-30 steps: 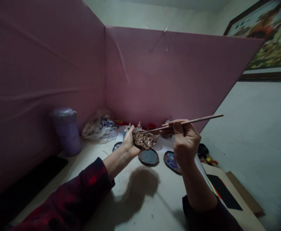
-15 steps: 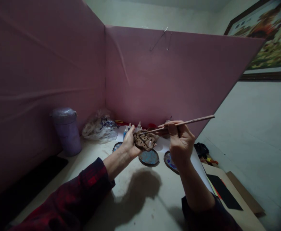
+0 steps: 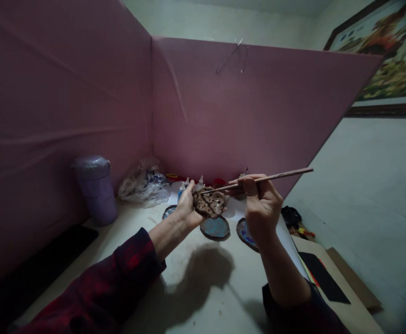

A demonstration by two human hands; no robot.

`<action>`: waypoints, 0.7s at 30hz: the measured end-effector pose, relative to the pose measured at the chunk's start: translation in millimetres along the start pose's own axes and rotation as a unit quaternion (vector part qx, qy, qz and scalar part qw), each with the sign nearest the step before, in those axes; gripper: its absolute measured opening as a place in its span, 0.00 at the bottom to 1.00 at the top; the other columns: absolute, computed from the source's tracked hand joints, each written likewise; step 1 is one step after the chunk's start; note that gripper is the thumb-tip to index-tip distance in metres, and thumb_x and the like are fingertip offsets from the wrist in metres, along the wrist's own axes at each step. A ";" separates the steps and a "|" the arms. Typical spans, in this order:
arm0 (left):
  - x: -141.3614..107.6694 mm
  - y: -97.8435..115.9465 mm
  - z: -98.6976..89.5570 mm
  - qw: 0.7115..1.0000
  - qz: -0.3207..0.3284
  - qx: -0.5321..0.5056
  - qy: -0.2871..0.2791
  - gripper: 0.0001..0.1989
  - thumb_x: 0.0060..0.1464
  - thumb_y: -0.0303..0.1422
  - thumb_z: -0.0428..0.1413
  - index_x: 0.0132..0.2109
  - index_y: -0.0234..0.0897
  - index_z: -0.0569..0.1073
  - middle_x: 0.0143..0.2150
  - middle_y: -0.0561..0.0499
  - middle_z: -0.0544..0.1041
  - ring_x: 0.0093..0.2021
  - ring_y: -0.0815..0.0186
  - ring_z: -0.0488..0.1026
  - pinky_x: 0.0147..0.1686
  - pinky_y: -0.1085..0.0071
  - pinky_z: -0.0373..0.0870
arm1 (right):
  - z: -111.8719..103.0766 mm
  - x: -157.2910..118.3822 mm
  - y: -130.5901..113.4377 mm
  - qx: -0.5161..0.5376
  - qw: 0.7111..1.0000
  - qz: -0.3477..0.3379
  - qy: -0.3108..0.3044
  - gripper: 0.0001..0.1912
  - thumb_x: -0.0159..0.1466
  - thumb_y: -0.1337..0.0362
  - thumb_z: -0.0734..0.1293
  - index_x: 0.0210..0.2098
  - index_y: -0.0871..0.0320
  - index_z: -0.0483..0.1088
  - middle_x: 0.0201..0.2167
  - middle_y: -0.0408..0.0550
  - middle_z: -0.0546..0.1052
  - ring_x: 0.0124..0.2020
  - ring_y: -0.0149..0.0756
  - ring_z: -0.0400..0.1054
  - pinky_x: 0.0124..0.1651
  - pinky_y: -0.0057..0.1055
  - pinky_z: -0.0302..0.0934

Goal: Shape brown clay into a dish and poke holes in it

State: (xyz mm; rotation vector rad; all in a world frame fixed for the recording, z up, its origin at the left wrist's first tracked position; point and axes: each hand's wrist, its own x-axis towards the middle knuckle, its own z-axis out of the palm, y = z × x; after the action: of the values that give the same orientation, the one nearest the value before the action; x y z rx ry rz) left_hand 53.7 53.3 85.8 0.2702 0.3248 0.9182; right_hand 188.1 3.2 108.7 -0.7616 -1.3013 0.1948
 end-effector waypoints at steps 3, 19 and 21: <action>-0.4 -0.1 1.0 1.000 0.015 0.003 0.016 0.28 0.63 0.50 0.40 0.46 0.31 0.73 0.43 0.35 0.79 0.46 0.49 0.77 0.49 0.45 0.69 | -2.3 2.1 -5.6 0.007 1.000 -0.018 0.023 0.08 0.66 0.58 0.66 0.33 0.56 0.70 0.26 0.41 0.77 0.24 0.31 0.74 0.29 0.28 0.69; -3.6 0.5 3.2 0.997 0.037 0.016 0.063 0.20 0.64 0.40 0.42 0.40 0.31 0.74 0.35 0.38 0.79 0.40 0.51 0.79 0.48 0.47 0.71 | -18.7 16.7 5.2 -0.165 0.977 -0.071 0.112 0.11 0.67 0.56 0.64 0.35 0.58 0.69 0.26 0.43 0.78 0.24 0.34 0.75 0.30 0.30 0.69; -4.5 0.3 5.4 0.997 0.038 0.015 0.072 0.19 0.63 0.39 0.42 0.41 0.31 0.74 0.34 0.39 0.79 0.39 0.52 0.79 0.48 0.47 0.71 | -20.9 19.2 15.6 -0.216 0.970 -0.071 0.088 0.12 0.67 0.56 0.63 0.35 0.58 0.70 0.25 0.44 0.78 0.25 0.35 0.75 0.31 0.31 0.68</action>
State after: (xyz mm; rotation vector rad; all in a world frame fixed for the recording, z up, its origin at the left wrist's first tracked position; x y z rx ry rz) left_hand 53.0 49.4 91.6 0.2452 0.4646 1.0111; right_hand 217.1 16.8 113.2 -1.0234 -1.2355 -0.2760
